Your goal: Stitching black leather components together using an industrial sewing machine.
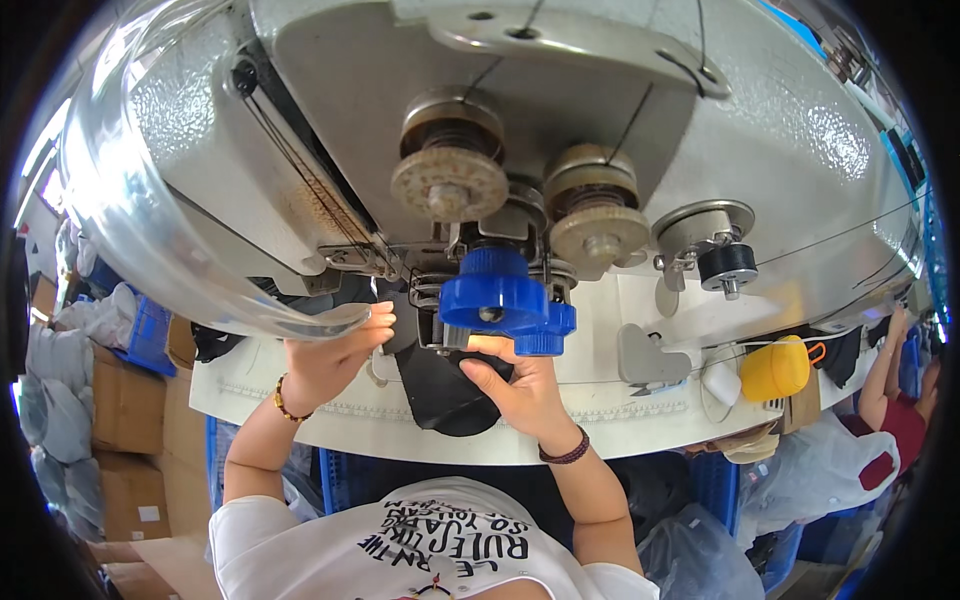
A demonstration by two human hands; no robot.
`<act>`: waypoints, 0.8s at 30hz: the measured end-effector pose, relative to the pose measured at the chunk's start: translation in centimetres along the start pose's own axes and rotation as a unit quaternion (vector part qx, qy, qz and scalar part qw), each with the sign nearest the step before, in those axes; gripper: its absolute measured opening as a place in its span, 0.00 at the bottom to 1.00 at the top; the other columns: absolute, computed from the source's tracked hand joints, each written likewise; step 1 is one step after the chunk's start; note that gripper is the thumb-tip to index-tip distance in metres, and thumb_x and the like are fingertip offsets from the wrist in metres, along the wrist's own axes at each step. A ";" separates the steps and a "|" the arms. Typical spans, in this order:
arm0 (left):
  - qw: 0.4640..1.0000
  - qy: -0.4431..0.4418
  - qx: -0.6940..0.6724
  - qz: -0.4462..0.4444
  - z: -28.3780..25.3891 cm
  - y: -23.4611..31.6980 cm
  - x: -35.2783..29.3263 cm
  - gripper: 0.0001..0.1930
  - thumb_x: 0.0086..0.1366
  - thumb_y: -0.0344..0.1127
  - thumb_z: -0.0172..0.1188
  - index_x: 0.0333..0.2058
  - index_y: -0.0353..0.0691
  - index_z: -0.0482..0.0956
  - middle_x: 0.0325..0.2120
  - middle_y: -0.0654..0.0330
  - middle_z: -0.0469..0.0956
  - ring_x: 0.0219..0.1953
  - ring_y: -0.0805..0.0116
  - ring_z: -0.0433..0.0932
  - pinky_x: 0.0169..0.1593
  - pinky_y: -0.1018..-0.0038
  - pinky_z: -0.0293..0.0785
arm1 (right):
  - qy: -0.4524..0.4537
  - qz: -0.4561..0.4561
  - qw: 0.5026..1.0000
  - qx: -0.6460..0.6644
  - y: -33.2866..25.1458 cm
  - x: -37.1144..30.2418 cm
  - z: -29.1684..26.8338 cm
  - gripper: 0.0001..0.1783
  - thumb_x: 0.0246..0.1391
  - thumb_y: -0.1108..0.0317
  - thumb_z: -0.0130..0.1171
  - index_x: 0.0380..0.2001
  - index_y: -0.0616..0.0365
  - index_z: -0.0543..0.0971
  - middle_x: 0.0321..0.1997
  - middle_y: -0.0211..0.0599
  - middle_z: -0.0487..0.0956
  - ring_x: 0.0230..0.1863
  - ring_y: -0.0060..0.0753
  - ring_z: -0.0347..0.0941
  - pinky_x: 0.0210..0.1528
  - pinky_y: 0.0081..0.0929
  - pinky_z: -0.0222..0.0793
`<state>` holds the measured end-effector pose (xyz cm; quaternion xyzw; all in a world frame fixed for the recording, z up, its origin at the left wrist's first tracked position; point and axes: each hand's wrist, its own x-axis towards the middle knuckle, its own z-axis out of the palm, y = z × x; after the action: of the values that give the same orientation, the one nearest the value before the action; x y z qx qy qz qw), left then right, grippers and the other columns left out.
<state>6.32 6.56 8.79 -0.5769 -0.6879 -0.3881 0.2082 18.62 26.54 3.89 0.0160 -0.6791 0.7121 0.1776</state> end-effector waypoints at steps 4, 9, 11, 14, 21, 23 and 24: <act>0.985 -0.062 0.084 0.135 -0.3 -0.3 -0.2 0.12 0.46 0.21 0.59 0.34 0.30 0.78 0.36 0.53 0.78 0.42 0.60 0.77 0.38 0.74 0.79 | -0.018 -0.005 1.000 -0.011 -0.2 0.2 -0.1 0.10 0.49 0.77 0.58 0.36 0.68 0.79 0.32 0.33 0.79 0.34 0.18 0.73 0.40 0.16 0.68; 0.974 -0.063 0.118 0.184 -0.1 -0.4 0.1 0.12 0.45 0.22 0.60 0.32 0.31 0.78 0.35 0.53 0.78 0.42 0.60 0.77 0.39 0.75 0.80 | -0.013 0.000 1.000 0.010 -0.3 0.2 0.1 0.08 0.50 0.77 0.58 0.35 0.66 0.79 0.32 0.31 0.79 0.33 0.16 0.72 0.39 0.15 0.67; 0.964 -0.053 0.154 0.210 0.0 -0.4 0.1 0.12 0.45 0.23 0.60 0.32 0.32 0.79 0.34 0.55 0.78 0.41 0.62 0.78 0.38 0.75 0.80 | -0.008 0.002 1.000 0.005 -0.6 0.1 0.3 0.08 0.50 0.76 0.58 0.35 0.66 0.79 0.31 0.30 0.78 0.33 0.16 0.71 0.38 0.14 0.67; 0.953 -0.043 0.189 0.233 -0.5 -0.1 0.7 0.11 0.44 0.25 0.61 0.30 0.34 0.79 0.32 0.58 0.78 0.39 0.66 0.78 0.34 0.79 0.79 | 0.004 0.006 1.000 -0.030 -1.1 -0.2 0.5 0.08 0.51 0.75 0.57 0.35 0.65 0.79 0.31 0.29 0.78 0.33 0.16 0.71 0.38 0.14 0.66; 0.946 -0.095 0.201 0.237 -1.2 0.4 1.5 0.11 0.43 0.29 0.63 0.29 0.36 0.78 0.32 0.60 0.77 0.35 0.70 0.78 0.27 0.82 0.74 | 0.067 -0.042 0.997 0.009 -1.7 -0.3 1.2 0.08 0.49 0.75 0.59 0.35 0.61 0.78 0.35 0.33 0.77 0.39 0.22 0.71 0.43 0.20 0.66; 0.947 -0.103 0.199 0.230 -1.1 0.3 1.6 0.12 0.42 0.31 0.63 0.30 0.36 0.78 0.32 0.61 0.77 0.35 0.71 0.78 0.26 0.82 0.74 | 0.088 -0.055 0.994 0.041 -1.7 -0.2 1.4 0.10 0.49 0.76 0.59 0.37 0.62 0.76 0.36 0.33 0.77 0.40 0.22 0.71 0.43 0.21 0.67; 0.949 -0.099 0.200 0.224 -1.1 0.4 1.7 0.13 0.42 0.31 0.62 0.31 0.36 0.78 0.32 0.60 0.77 0.35 0.71 0.78 0.25 0.82 0.73 | 0.082 -0.048 0.995 0.022 -1.4 -0.2 1.3 0.11 0.49 0.76 0.59 0.38 0.62 0.76 0.36 0.33 0.77 0.40 0.22 0.71 0.43 0.22 0.67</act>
<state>6.09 6.79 10.84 -0.6984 -0.6212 -0.1267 0.3320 18.96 25.27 5.31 -0.0059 -0.6446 0.7167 0.2660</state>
